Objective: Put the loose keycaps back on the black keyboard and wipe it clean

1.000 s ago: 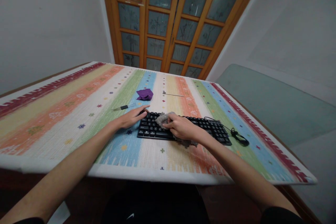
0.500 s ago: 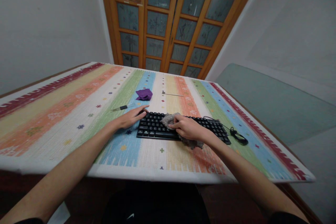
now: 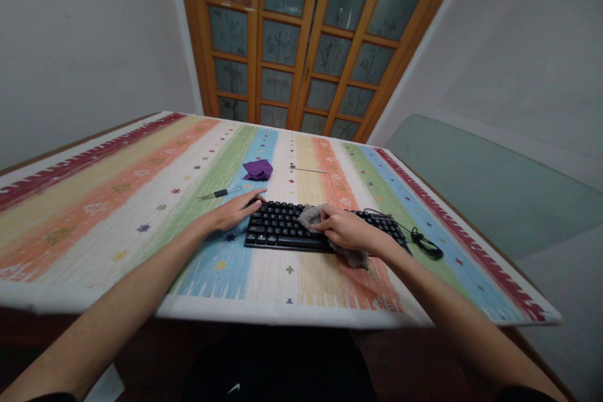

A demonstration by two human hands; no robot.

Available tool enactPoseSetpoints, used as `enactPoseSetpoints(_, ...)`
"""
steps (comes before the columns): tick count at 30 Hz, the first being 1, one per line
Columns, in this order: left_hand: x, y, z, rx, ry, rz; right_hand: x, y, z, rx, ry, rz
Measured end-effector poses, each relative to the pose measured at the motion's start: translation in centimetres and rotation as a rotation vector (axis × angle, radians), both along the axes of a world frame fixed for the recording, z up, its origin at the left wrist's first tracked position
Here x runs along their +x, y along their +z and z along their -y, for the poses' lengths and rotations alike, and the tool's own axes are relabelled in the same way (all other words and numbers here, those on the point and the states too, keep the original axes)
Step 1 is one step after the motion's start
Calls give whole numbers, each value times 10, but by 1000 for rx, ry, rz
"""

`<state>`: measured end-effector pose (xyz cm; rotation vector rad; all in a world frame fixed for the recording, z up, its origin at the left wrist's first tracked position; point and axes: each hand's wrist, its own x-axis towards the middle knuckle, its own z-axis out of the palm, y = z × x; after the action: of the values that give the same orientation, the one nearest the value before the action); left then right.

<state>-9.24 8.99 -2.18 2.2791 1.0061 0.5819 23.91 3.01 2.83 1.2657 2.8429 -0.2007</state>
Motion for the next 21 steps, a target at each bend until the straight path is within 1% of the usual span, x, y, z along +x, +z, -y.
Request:
enactPoseSetpoints(10, 0, -1, -2, -3, -7, 12, 7, -1, -5, -15, 25, -48)
enactPoseSetpoints(16, 1, -1, -1, -13, 7, 14, 13, 6, -11, 50, -9, -144)
enactPoseSetpoints(21, 1, -1, -1, -12, 4, 12, 11, 2, -6, 27, 41, -86)
